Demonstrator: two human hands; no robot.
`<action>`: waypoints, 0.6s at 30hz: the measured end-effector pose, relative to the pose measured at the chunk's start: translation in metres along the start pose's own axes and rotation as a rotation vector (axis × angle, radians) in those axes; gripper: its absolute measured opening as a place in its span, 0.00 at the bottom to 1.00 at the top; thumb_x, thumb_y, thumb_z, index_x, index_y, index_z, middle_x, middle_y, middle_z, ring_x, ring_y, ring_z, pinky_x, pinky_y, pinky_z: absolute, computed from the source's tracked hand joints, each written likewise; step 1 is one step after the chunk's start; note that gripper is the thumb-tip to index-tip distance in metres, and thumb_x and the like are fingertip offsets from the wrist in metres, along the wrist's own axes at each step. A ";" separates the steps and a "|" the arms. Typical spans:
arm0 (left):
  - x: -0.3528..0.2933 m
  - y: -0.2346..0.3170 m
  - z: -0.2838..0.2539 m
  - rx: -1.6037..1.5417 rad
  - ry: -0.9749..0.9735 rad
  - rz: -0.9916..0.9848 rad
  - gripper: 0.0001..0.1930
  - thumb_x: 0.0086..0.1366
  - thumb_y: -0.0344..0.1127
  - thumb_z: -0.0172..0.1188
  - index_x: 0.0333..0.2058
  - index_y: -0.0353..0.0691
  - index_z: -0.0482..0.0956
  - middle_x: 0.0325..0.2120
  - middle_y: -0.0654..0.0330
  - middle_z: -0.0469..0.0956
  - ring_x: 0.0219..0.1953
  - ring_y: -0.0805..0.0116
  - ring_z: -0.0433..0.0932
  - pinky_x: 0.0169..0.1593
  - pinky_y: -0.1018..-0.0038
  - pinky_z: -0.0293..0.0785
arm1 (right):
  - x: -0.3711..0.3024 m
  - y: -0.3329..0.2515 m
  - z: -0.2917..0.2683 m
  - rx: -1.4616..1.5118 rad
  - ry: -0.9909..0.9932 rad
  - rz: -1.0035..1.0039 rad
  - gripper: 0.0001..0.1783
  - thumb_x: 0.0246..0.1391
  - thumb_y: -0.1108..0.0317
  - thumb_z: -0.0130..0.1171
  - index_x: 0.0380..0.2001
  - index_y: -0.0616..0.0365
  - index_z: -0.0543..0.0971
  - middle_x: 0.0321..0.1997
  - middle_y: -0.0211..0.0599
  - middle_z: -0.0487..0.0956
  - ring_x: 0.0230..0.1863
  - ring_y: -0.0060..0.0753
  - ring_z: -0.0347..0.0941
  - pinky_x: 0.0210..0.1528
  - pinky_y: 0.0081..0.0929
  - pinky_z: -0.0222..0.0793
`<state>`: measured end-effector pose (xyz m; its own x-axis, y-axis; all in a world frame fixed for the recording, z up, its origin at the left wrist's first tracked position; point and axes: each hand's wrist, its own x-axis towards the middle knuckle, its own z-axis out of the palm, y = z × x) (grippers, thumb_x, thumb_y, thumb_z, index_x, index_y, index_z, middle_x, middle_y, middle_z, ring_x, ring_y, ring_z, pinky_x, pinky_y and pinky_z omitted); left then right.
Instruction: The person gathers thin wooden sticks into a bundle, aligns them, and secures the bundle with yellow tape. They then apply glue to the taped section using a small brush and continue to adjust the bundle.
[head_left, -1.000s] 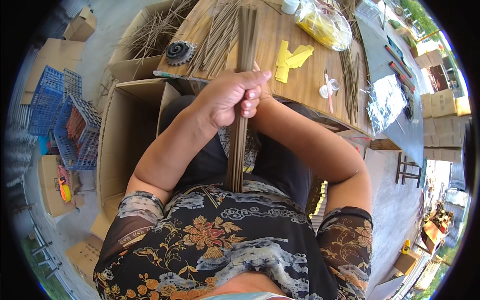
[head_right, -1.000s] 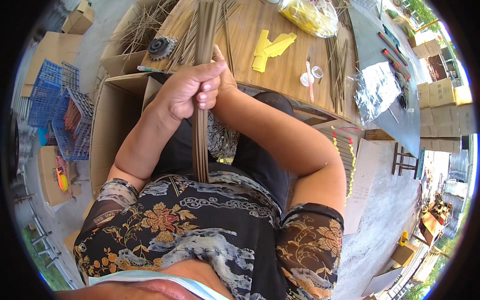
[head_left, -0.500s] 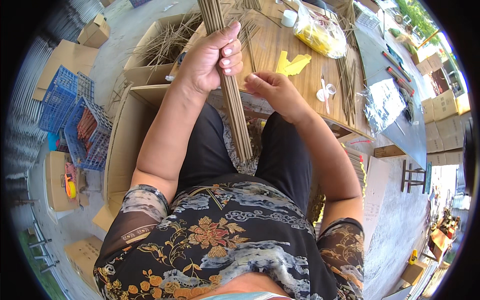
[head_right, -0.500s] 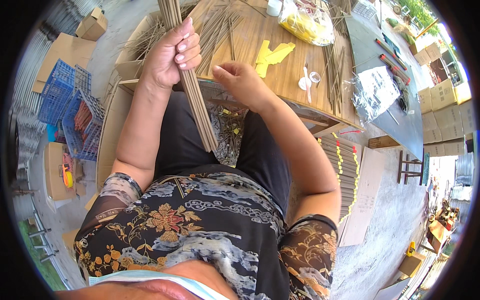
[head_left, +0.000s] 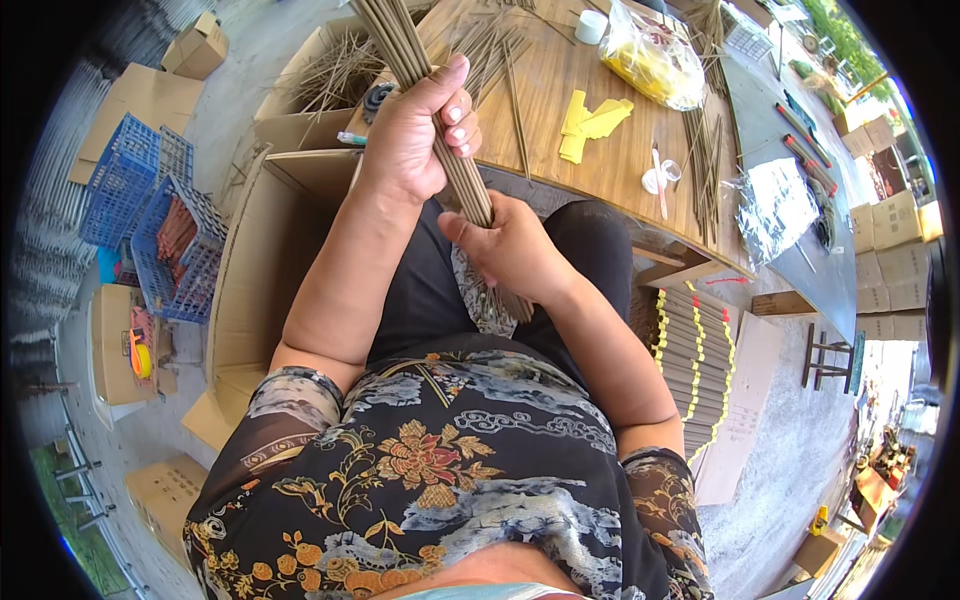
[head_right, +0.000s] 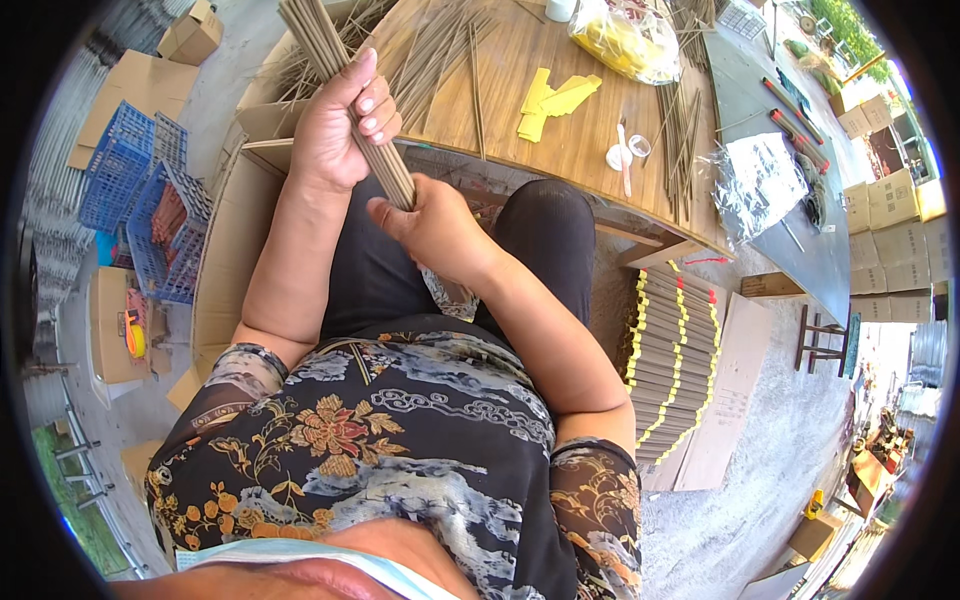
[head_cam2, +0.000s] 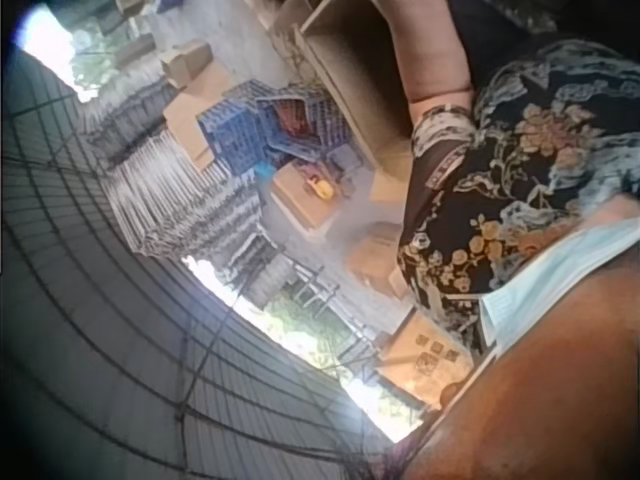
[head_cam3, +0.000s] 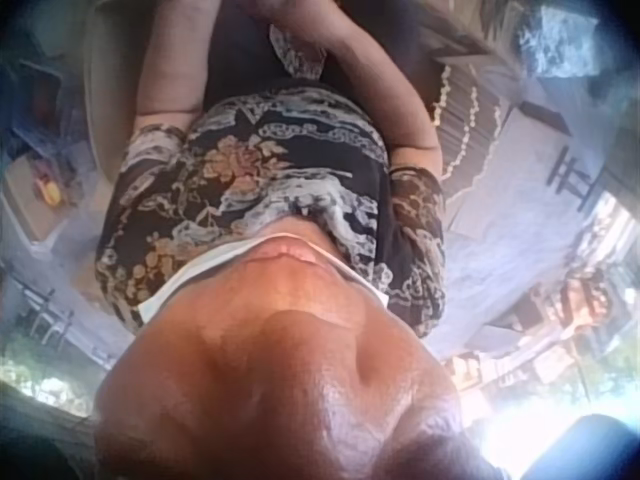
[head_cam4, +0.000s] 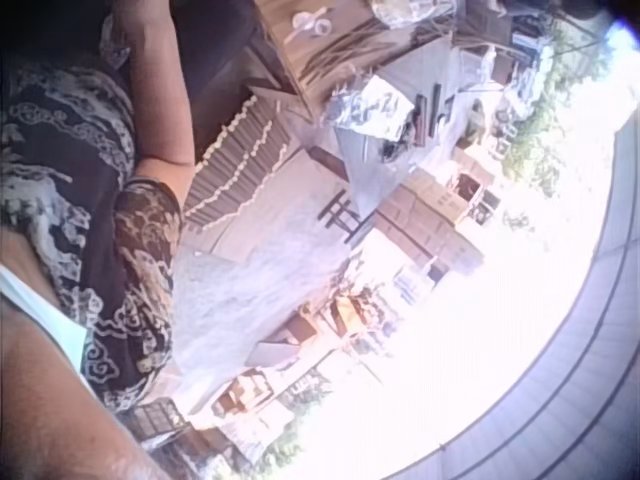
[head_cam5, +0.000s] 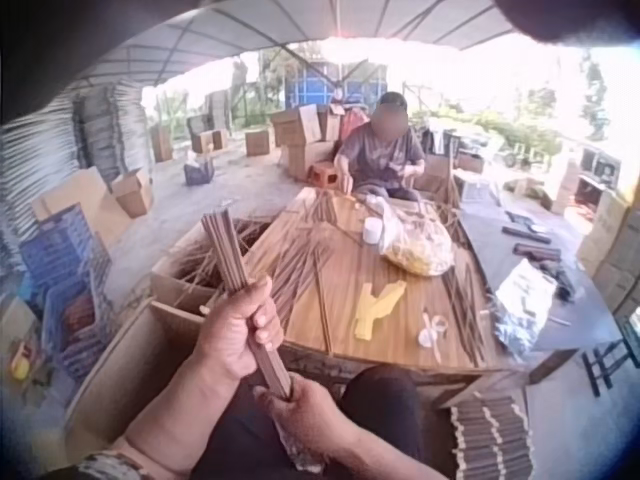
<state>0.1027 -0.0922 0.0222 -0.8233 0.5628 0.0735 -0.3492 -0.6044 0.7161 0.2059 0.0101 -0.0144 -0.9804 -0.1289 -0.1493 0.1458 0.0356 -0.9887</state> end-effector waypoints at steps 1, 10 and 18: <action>-0.001 -0.002 0.004 0.059 0.085 0.029 0.14 0.62 0.43 0.51 0.21 0.44 0.64 0.12 0.69 0.61 0.11 0.80 0.60 0.16 0.82 0.58 | 0.003 0.006 0.003 -0.082 0.080 -0.093 0.13 0.52 0.65 0.55 0.20 0.57 0.65 0.11 0.24 0.64 0.08 0.16 0.57 0.11 0.17 0.54; -0.006 -0.008 -0.011 -0.099 -0.036 -0.043 0.13 0.63 0.45 0.50 0.25 0.43 0.66 0.15 0.68 0.64 0.14 0.79 0.62 0.19 0.82 0.61 | -0.004 -0.003 -0.002 0.347 -0.232 0.187 0.14 0.51 0.67 0.54 0.16 0.57 0.64 0.09 0.26 0.61 0.07 0.18 0.56 0.10 0.17 0.52; -0.024 -0.017 -0.010 -0.035 -0.002 0.022 0.16 0.61 0.45 0.52 0.20 0.46 0.64 0.14 0.66 0.64 0.15 0.75 0.64 0.19 0.79 0.62 | 0.004 0.005 -0.007 0.067 -0.126 -0.008 0.15 0.47 0.62 0.60 0.23 0.62 0.69 0.17 0.31 0.69 0.16 0.24 0.65 0.19 0.22 0.62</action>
<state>0.1239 -0.1009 0.0016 -0.8301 0.5503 0.0899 -0.3467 -0.6356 0.6898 0.2017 0.0164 -0.0202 -0.9577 -0.2523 -0.1384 0.1512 -0.0318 -0.9880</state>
